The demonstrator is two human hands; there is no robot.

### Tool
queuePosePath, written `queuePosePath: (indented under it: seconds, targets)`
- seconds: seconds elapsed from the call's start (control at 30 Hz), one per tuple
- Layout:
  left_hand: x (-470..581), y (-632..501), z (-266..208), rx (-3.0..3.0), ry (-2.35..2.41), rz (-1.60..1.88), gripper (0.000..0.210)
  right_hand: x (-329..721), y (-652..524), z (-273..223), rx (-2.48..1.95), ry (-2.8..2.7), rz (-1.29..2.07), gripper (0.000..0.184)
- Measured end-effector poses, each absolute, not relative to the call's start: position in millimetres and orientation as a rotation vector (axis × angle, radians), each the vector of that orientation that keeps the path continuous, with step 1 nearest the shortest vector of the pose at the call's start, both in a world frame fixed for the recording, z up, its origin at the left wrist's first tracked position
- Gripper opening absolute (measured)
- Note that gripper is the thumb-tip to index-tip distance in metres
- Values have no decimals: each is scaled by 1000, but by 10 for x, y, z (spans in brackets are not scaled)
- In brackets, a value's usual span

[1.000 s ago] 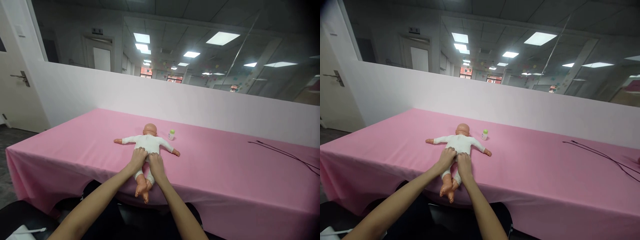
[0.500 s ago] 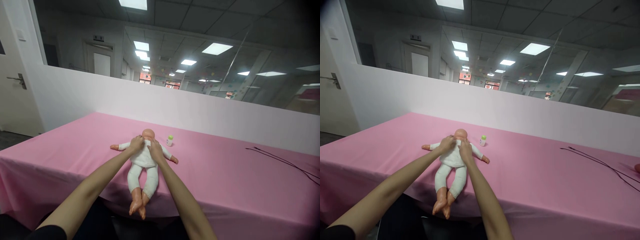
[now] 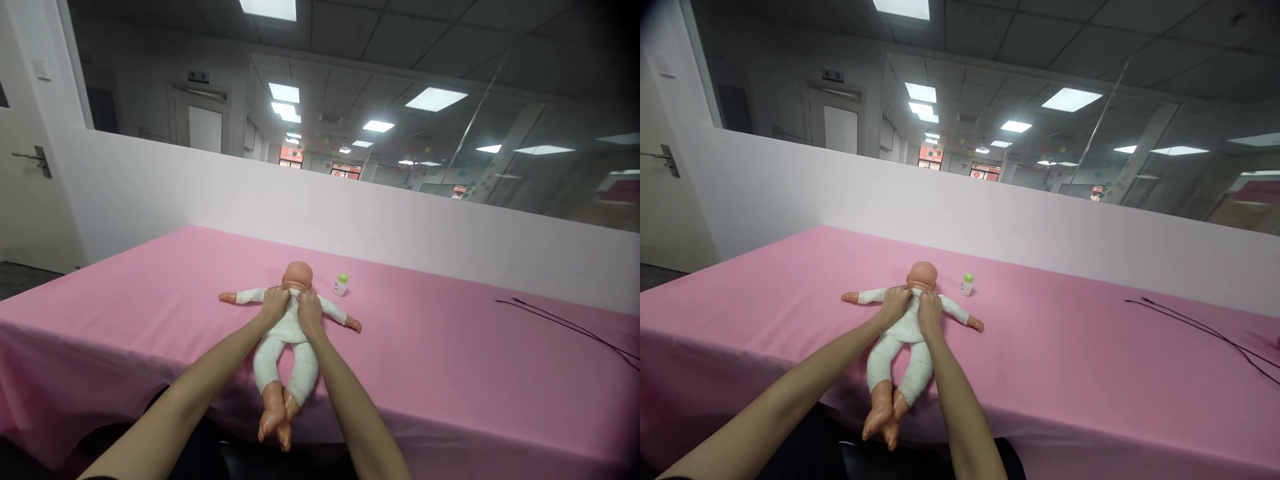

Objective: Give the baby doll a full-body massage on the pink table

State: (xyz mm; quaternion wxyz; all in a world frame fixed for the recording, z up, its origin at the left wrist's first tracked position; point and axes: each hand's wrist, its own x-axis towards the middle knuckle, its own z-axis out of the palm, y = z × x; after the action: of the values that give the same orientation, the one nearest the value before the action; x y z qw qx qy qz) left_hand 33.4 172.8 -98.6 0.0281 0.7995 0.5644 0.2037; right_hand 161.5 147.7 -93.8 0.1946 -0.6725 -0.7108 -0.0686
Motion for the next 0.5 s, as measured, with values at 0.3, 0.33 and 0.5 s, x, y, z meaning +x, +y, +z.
queuePosePath:
  seconds: [0.3,0.33,0.5]
  targets:
    - [286,1642,-1085,2581,1638,777,26,1663,1405,-1000,-1783,-2126,-84,22]
    - [306,1658,-1076,2568,1650,760,26,1647,1425,-1014,-1804,-2111,-86,23]
    - [377,1703,-949,2506,1668,642,26,1588,1436,-1029,-1854,-2061,-56,34]
